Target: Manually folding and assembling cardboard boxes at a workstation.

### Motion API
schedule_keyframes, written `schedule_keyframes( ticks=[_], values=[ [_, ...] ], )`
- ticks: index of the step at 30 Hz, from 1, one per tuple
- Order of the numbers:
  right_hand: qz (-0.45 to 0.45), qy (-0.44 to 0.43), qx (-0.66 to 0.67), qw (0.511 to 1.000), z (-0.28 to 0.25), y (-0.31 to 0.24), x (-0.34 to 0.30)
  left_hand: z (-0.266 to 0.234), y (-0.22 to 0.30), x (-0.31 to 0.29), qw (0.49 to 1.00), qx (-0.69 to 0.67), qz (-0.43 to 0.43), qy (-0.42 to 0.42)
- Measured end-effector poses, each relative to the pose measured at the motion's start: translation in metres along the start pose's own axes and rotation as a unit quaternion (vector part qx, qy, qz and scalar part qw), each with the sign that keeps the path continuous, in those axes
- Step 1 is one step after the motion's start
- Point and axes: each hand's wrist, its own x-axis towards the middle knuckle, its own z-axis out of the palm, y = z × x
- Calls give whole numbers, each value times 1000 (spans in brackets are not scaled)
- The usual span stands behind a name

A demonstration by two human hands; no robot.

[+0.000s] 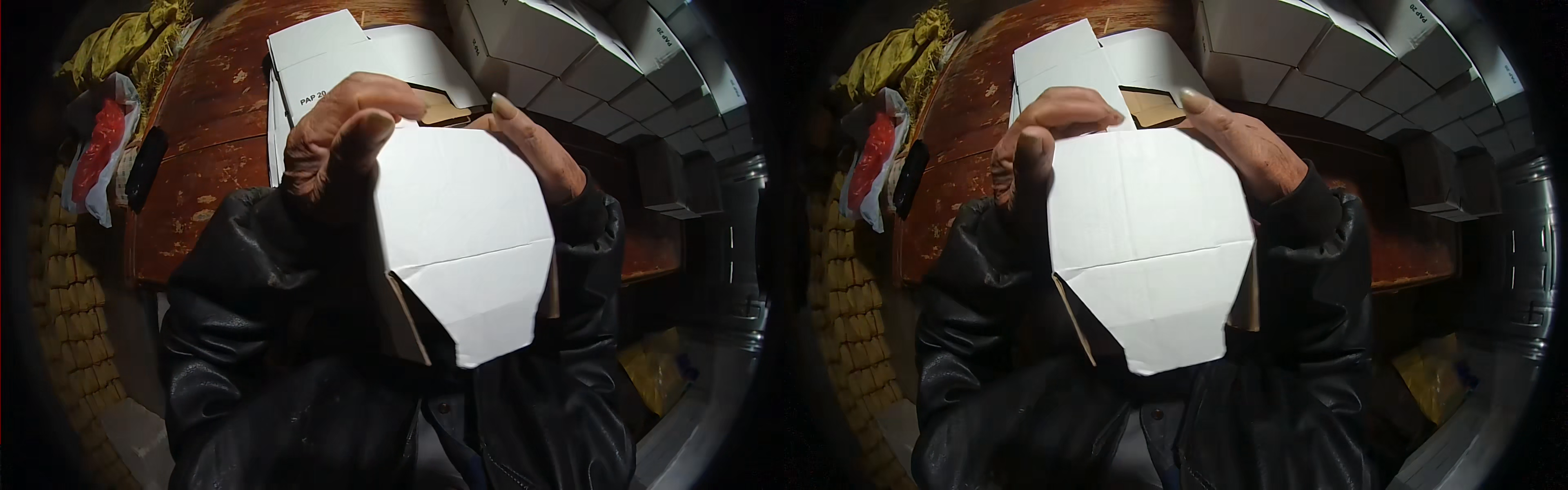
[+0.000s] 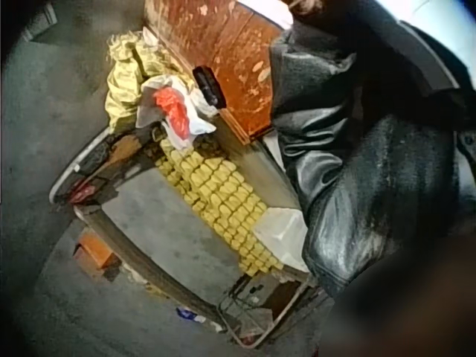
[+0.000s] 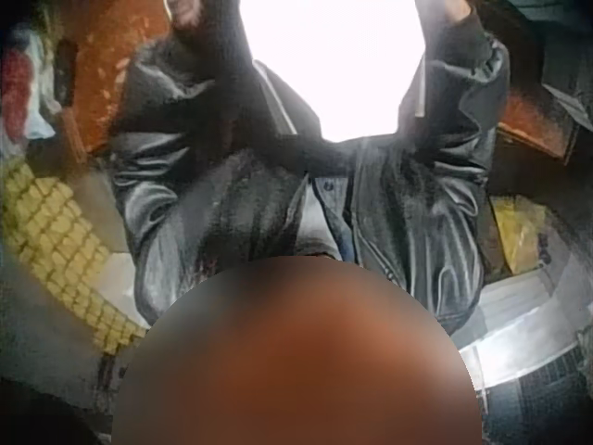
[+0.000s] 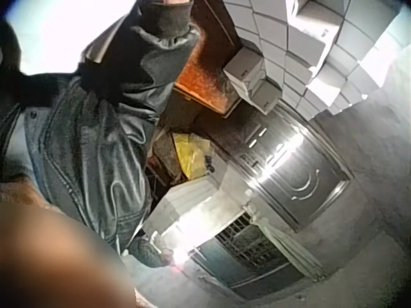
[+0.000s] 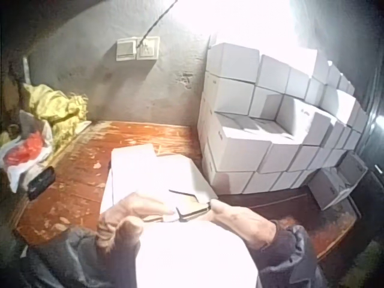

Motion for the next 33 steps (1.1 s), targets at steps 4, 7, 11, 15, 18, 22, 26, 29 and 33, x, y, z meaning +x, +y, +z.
schedule_keyframes(
  ticks=[4,7,11,15,18,22,26,29,33],
  values=[
    [-22,-25,-52,998,-9,7,-10,16,25,-5,998,37,-47,18],
    [82,56,30,995,8,1,-18,15,20,-6,991,109,-50,67],
    [201,101,55,973,-7,15,-12,14,7,0,944,328,-24,31],
    [110,120,-24,986,-1,29,-12,4,-1,0,876,476,-1,-76],
    [119,196,-75,970,-4,28,-11,-2,-12,3,863,492,87,-72],
    [80,218,-82,969,-16,38,-22,9,1,6,963,229,-130,52],
    [-14,248,20,968,-13,29,-35,-2,13,8,984,147,-100,15],
    [-182,288,-23,940,-15,20,-47,-9,21,6,993,102,-57,-36],
    [-387,292,-9,875,-22,33,-53,-2,18,7,990,80,-81,-82]
  ],
)
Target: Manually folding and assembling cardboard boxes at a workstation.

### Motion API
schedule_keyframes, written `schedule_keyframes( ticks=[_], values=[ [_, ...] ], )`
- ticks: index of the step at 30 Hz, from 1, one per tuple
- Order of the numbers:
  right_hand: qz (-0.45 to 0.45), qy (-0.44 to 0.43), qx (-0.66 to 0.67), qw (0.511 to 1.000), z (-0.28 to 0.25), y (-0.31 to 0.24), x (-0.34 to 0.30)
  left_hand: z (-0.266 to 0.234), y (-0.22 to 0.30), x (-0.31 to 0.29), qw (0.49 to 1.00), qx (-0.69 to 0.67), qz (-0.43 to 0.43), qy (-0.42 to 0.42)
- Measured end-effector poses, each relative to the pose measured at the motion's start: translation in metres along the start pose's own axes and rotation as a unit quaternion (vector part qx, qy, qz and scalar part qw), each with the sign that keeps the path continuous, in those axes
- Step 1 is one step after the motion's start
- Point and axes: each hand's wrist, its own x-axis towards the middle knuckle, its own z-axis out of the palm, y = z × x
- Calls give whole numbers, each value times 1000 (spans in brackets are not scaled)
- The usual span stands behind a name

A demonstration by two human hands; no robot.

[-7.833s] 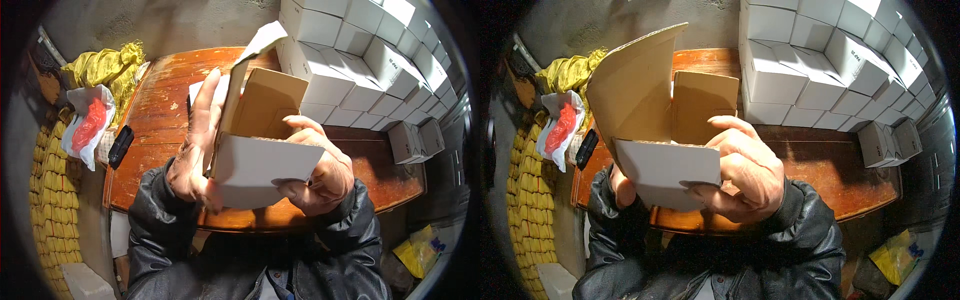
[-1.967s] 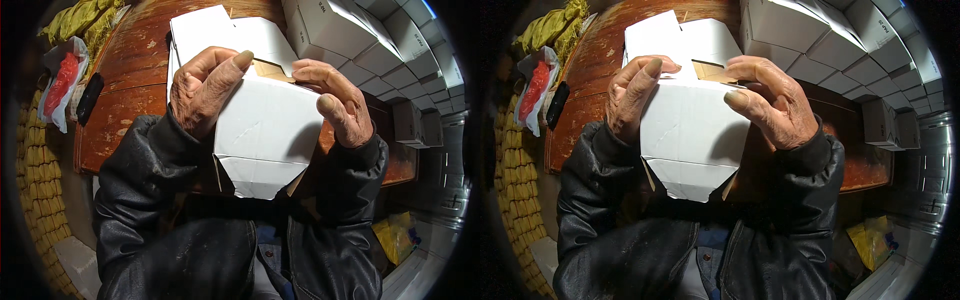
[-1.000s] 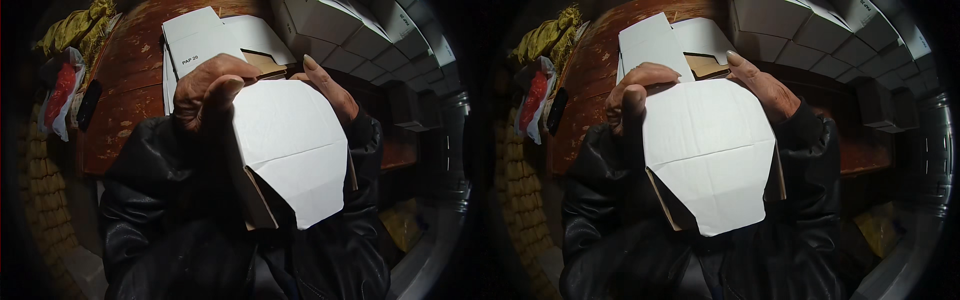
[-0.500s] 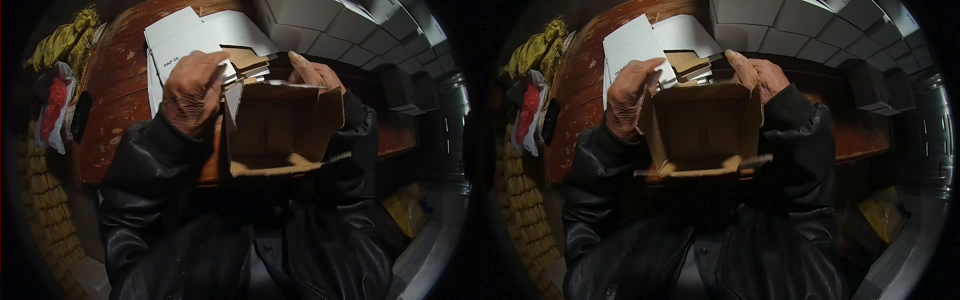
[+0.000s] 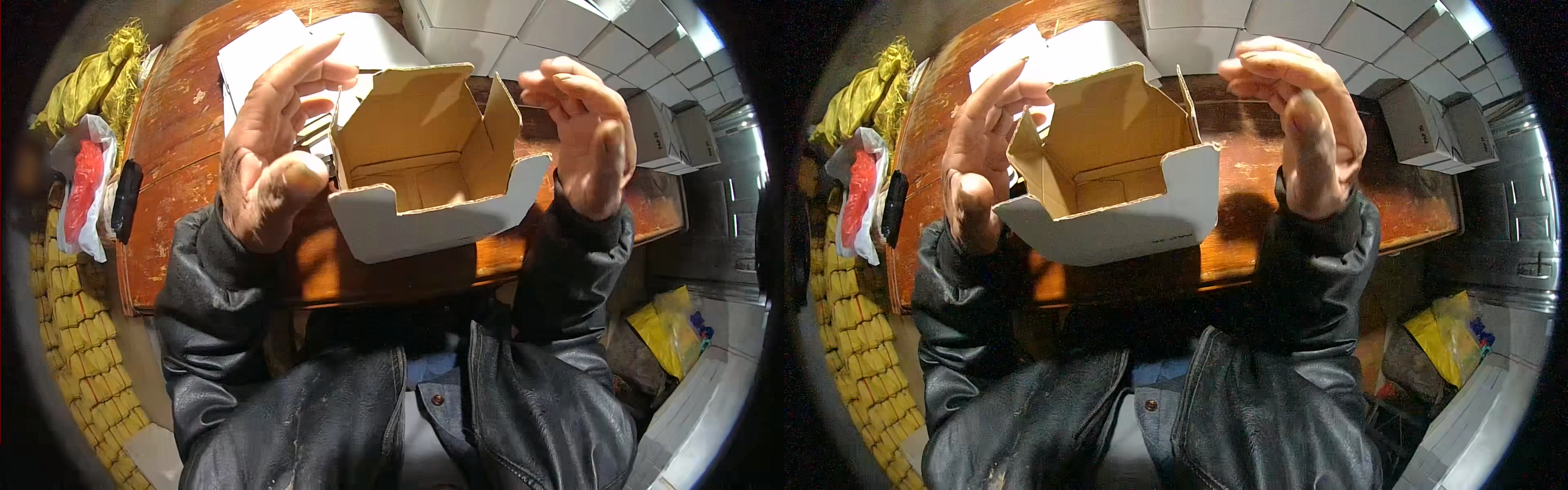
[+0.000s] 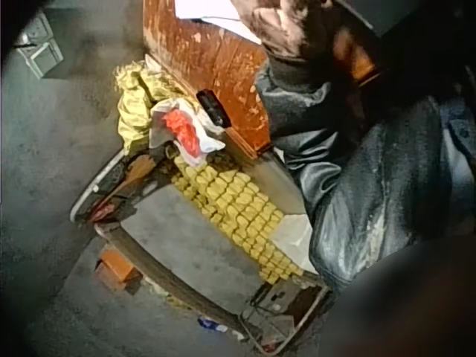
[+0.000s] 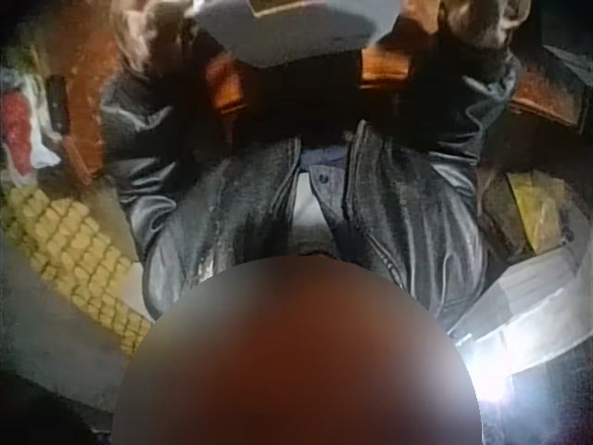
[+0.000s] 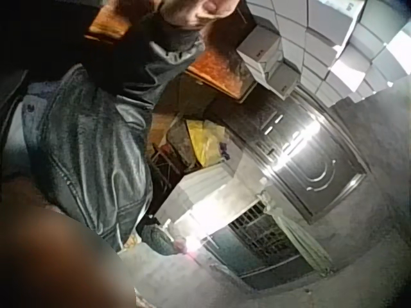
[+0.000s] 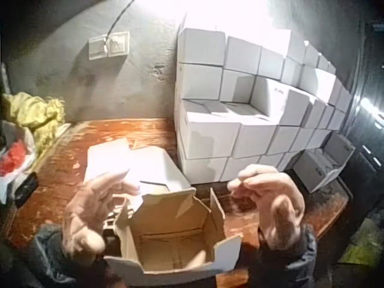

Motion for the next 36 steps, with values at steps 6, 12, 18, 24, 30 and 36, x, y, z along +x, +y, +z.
schedule_keyframes(
  ticks=[6,12,18,24,30,36],
  values=[
    [-126,-151,-54,979,5,1,10,-4,-5,6,986,43,156,-28],
    [-134,-171,-205,954,10,-5,9,-7,6,13,970,60,172,-162],
    [-110,-110,-240,958,11,-8,0,-10,9,1,981,112,122,-101],
    [-97,-105,-212,967,14,-8,1,4,19,2,984,147,93,-32],
    [-75,-110,-179,975,21,-11,3,8,22,3,991,119,49,-30],
    [-33,-134,-104,985,25,-12,-1,20,24,-4,996,51,-48,46]
  ],
)
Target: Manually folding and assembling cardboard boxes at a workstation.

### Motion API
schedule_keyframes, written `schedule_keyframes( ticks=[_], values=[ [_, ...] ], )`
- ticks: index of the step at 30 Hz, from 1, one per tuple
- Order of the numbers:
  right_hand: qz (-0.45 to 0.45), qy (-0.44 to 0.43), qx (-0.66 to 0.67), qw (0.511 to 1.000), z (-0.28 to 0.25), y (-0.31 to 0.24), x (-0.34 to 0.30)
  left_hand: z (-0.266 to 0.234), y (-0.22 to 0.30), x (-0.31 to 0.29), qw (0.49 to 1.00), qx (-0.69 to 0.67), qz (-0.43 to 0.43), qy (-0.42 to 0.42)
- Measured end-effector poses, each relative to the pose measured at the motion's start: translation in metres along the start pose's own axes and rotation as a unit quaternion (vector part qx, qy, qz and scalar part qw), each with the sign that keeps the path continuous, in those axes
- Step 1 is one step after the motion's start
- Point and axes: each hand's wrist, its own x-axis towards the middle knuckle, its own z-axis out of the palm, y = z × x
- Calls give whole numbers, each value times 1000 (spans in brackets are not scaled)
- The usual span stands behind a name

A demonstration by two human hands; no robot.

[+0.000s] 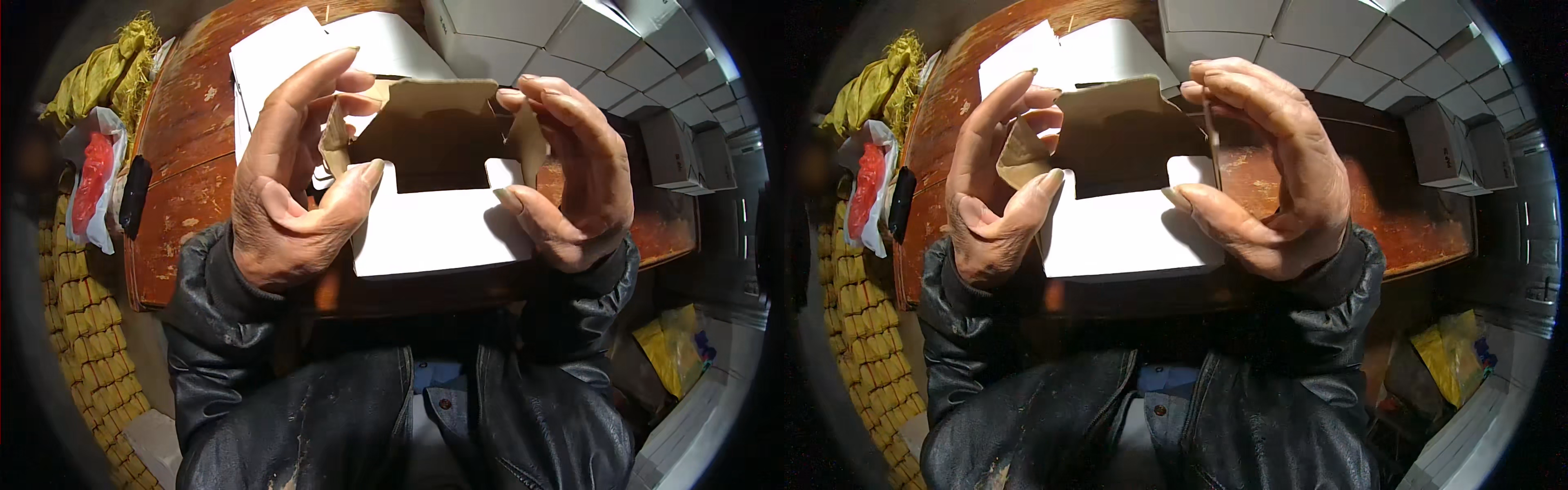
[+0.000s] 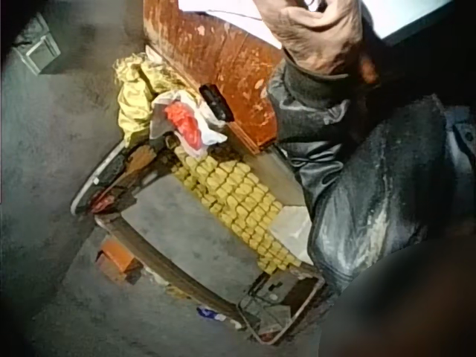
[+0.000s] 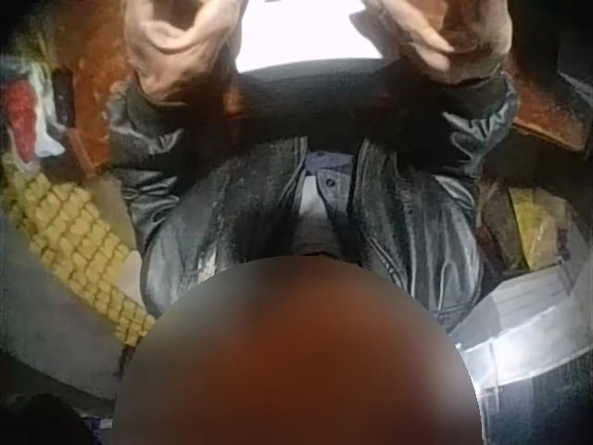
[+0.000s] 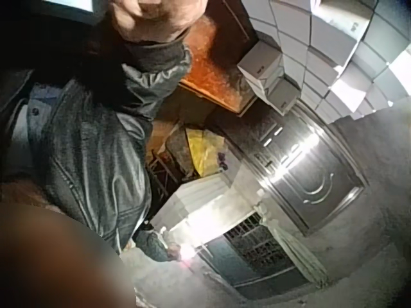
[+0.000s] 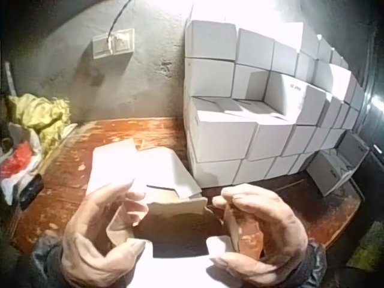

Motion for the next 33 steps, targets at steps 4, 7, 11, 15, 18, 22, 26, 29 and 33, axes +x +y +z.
schedule_keyframes(
  ticks=[4,7,11,15,18,22,26,29,33],
  values=[
    [24,-4,0,1000,3,-5,0,-5,-4,-2,999,30,17,-10],
    [17,-36,-40,998,-1,-5,-1,-1,-6,-1,997,46,60,20],
    [12,-40,-28,999,-2,-4,1,-3,-5,0,997,55,50,21],
    [1,-47,-20,999,1,-1,1,-1,-8,0,997,26,73,7],
    [-9,-69,-31,997,-1,-3,3,-9,-10,2,992,38,112,-33],
    [15,-62,-3,998,2,-2,0,-11,-9,2,985,96,119,-83],
    [66,-47,35,996,3,-6,-1,-6,-4,2,992,68,82,-72],
    [62,-50,40,996,1,-5,0,-2,3,0,996,51,36,-58],
    [63,-58,42,995,0,-1,-2,1,-1,-1,999,-24,-8,-22]
  ],
)
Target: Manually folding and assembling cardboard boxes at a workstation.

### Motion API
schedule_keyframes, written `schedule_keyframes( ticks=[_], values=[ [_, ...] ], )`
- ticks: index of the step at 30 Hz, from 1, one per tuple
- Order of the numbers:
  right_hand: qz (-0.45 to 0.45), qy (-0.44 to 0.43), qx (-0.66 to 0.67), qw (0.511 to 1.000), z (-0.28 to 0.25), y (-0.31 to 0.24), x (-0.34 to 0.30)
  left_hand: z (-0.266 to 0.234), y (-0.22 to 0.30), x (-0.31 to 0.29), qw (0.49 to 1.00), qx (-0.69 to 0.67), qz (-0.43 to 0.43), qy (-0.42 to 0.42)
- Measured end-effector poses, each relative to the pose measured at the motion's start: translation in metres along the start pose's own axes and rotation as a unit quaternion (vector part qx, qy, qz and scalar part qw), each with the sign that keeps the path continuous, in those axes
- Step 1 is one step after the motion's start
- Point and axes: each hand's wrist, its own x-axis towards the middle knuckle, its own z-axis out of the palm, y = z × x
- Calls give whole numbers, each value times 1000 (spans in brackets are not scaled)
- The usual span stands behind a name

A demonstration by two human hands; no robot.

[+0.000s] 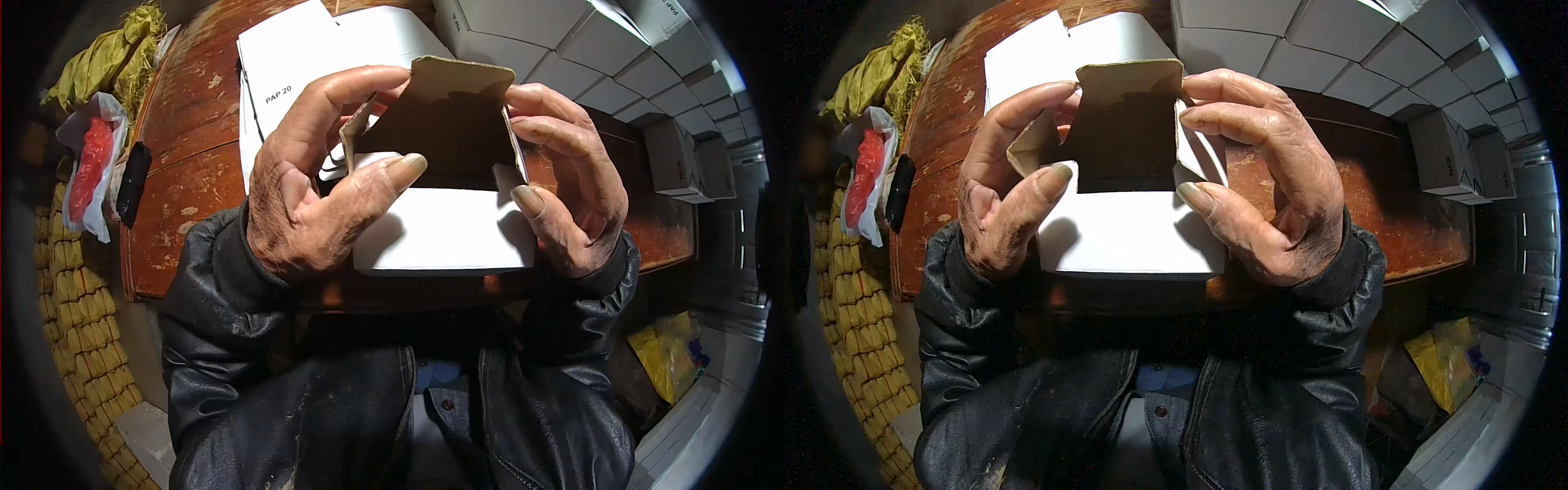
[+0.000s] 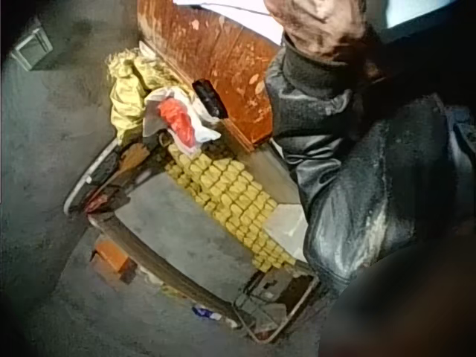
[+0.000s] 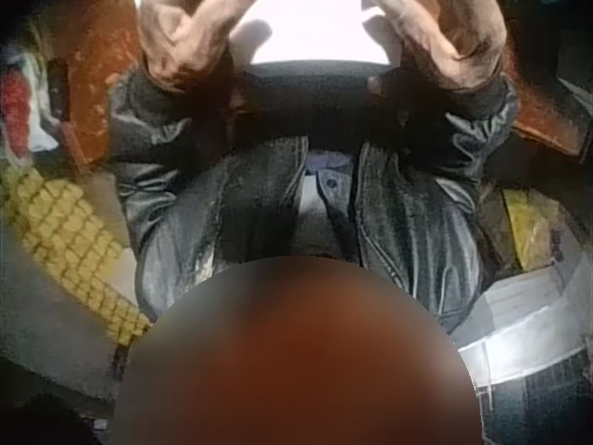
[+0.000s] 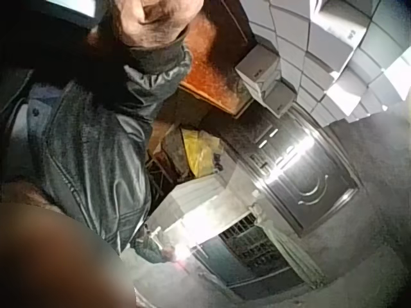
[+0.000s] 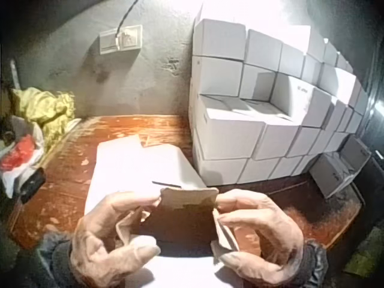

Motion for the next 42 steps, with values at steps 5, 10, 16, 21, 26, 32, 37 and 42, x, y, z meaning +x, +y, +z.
schedule_keyframes(
  ticks=[5,10,16,21,26,32,37,42],
  values=[
    [13,32,-12,999,10,-3,4,-12,3,4,991,79,-35,-105],
    [39,-40,-43,998,7,1,3,-5,-14,-2,991,85,6,-104],
    [61,-15,15,998,11,0,2,-5,-16,1,990,20,1,-138],
    [43,-41,7,998,10,-5,0,-2,-14,-1,990,8,-62,-123],
    [6,38,107,993,21,-3,7,1,-17,1,993,38,-24,-106],
    [-72,-59,4,996,12,8,6,2,-20,-2,993,48,2,-107],
    [-34,-68,72,995,13,10,4,0,-24,-3,994,47,21,-100],
    [18,-58,26,998,12,-2,7,-1,-20,-4,994,44,18,-96]
  ],
)
